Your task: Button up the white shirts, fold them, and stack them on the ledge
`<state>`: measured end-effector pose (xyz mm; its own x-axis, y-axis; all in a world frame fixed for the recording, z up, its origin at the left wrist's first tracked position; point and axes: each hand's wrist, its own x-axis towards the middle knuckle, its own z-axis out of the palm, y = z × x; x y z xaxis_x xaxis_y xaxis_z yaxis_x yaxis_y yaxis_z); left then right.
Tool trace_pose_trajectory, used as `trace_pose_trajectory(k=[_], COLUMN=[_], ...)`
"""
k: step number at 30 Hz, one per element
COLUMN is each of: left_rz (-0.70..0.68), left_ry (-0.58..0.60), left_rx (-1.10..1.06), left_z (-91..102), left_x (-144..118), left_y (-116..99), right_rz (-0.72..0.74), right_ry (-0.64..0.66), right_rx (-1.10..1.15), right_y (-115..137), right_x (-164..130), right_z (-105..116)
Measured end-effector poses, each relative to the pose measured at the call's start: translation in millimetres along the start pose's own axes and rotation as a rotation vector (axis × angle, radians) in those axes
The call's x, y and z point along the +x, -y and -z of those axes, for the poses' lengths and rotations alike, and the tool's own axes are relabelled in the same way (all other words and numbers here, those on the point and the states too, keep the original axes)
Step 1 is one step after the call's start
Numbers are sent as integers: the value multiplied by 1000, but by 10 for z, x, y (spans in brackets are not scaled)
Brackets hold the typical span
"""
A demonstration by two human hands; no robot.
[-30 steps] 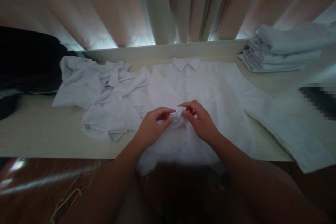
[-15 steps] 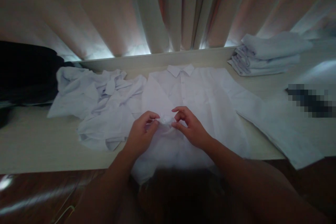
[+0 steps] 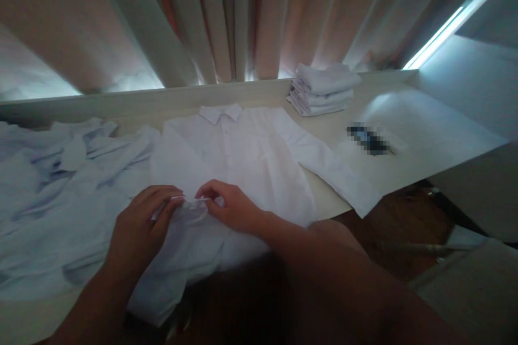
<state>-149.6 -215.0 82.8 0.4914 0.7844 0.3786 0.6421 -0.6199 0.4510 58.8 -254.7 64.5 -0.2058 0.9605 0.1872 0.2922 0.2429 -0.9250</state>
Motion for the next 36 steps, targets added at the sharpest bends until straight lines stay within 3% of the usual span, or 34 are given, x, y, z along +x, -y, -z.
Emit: trace_pose_trajectory(k=[5, 10, 18, 23, 26, 28, 31, 34, 36], left_rz=[-46, -57, 84, 67, 162, 254, 367, 367, 298], left_ry=[121, 120, 302, 229, 93, 6, -62, 22, 121], left_rx=[-9, -60, -120, -84, 21, 110, 189, 91, 5], left_z=[-16, 28, -27, 11, 154, 273, 417, 453, 411], left_x=[1, 9, 56, 92, 131, 150, 161, 165, 161], left_y=[59, 126, 138, 171, 318, 460, 660, 772, 815], right_rz=[-104, -55, -46, -8, 101, 73, -90, -304, -520], right_ry=[-30, 14, -11, 26, 107, 20, -207, -196, -145], right_rx=[29, -52, -118, -239, -432, -519, -788, -1120, -1266], right_y=[-3, 45, 153, 231, 252, 198, -27, -378, -624], right_x=[-5, -59, -178, -203, -369, -616, -1226, -2019, -2519], right_z=[-25, 32, 49, 136, 496, 884, 1554, 2087, 2277])
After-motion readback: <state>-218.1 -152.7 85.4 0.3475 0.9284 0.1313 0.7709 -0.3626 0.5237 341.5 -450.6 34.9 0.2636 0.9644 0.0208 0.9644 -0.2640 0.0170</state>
